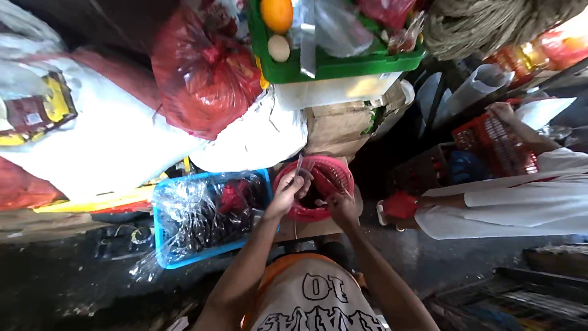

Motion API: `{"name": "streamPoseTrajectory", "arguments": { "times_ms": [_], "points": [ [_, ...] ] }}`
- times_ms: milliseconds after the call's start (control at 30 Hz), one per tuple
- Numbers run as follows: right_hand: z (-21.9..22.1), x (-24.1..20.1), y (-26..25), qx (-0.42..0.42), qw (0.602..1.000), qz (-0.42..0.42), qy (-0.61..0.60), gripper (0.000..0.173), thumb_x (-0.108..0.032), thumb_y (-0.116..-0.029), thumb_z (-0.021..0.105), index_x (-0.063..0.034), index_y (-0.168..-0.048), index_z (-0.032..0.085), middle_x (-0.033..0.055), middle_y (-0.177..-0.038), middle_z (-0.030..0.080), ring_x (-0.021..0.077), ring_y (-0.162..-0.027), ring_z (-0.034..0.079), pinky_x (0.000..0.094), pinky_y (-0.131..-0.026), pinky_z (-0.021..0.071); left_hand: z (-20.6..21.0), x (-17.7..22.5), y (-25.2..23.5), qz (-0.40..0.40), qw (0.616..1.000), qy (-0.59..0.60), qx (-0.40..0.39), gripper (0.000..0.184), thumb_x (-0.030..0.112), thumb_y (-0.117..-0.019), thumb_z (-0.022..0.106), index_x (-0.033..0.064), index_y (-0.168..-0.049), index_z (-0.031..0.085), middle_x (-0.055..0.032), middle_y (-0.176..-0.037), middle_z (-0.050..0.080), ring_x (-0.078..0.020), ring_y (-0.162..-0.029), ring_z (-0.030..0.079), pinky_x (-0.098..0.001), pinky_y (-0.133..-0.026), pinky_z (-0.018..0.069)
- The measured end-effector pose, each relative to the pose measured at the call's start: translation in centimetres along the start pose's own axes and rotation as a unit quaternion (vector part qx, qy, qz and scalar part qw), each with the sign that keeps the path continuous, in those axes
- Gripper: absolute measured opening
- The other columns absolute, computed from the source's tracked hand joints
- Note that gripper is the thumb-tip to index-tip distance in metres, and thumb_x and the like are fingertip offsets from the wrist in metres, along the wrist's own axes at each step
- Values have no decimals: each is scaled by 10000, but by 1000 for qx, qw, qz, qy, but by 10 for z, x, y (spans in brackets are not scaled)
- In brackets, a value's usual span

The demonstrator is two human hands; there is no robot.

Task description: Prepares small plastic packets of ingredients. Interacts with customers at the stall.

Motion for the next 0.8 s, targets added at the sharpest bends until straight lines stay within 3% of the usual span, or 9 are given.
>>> {"name": "streamPoseTrajectory", "arguments": {
  "times_ms": [67, 233, 367, 433, 467, 533, 600, 667, 800],
  "points": [
    [-2, -7, 5, 20, 1000, -21, 7, 361, -468, -983, 571, -261, -1225, 741, 66, -1325, 667, 316, -1319, 547, 590, -1108, 429, 6, 10, -10, 6, 1000, -1, 0, 639, 728, -950, 471, 149, -1153, 648, 17, -752, 578, -84, -598, 526, -237, -554, 475],
    [-109, -83, 16, 168, 928, -180, -281, 425, -455, -962, 671, -147, -1251, 718, 114, -1338, 585, 251, -1244, 554, 462, -1000, 523, 11, 13, -22, -55, 991, -114, 49, 954, 866, -887, 102, 166, -1248, 640, -24, -933, 688, -120, -777, 640, -329, -682, 568],
    [-155, -122, 11, 222, 879, -283, -312, 169, -285, -935, 741, -136, -984, 805, 76, -1242, 655, 210, -1194, 584, 393, -961, 536, 34, 20, -29, -32, 995, -90, 9, 908, 868, -888, 136, 169, -1211, 619, -11, -902, 675, -117, -740, 632, -312, -647, 561],
    [-166, -131, 11, 243, 872, -306, -293, 144, -264, -935, 745, -135, -960, 804, 72, -1201, 660, 204, -1153, 597, 397, -958, 535, 36, 29, -33, -9, 997, -79, -20, 915, 816, -938, 106, 164, -1401, 552, -10, -1177, 691, -130, -1037, 665, -378, -903, 580],
    [-170, -134, 12, 246, 873, -312, -282, 136, -259, -933, 744, -137, -954, 801, 70, -1200, 660, 211, -1156, 594, 419, -981, 523, 33, 30, -35, -12, 996, -81, -37, 937, 797, -952, 75, 154, -1517, 455, -26, -1400, 606, -156, -1269, 580, -431, -1082, 491],
    [-172, -135, 11, 250, 879, -315, -255, 124, -251, -918, 746, -140, -935, 799, 63, -1204, 664, 214, -1152, 600, 440, -996, 515, 26, 31, -42, 5, 997, -55, -59, 1008, 827, -938, 151, 75, -1581, 339, -96, -1553, 478, -231, -1433, 450, -477, -1204, 365],
    [-179, -134, 13, 260, 886, -308, -228, 120, -265, -915, 748, -159, -930, 801, 39, -1213, 668, 203, -1155, 601, 439, -997, 516, 25, 41, -49, 42, 995, -49, -73, 920, 738, -989, 293, -6, -1525, 367, -150, -1468, 542, -276, -1354, 532, -481, -1167, 419],
    [-193, -133, 20, 283, 889, -293, -207, 119, -277, -925, 736, -179, -933, 803, 14, -1196, 672, 187, -1138, 603, 425, -987, 513, 29, 55, -56, 64, 989, -91, -99, 657, 463, -1050, 421, -8, -1507, 391, -149, -1435, 566, -278, -1317, 557, -475, -1139, 448],
    [-217, -125, 30, 297, 896, -265, -198, 120, -288, -920, 738, -188, -927, 804, 11, -1180, 672, 169, -1141, 604, 402, -994, 516, 57, 68, -67, 76, 960, -236, -129, 572, 203, -992, 633, 38, -1497, 422, -103, -1393, 593, -210, -1268, 590, -389, -1079, 512]
  ]
}}
Point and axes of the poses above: each hand's wrist, its own y-axis away from the middle knuckle, its own z-axis out of the palm, x = y × z, the point moved 7 cm from there along -y, towards the middle knuckle
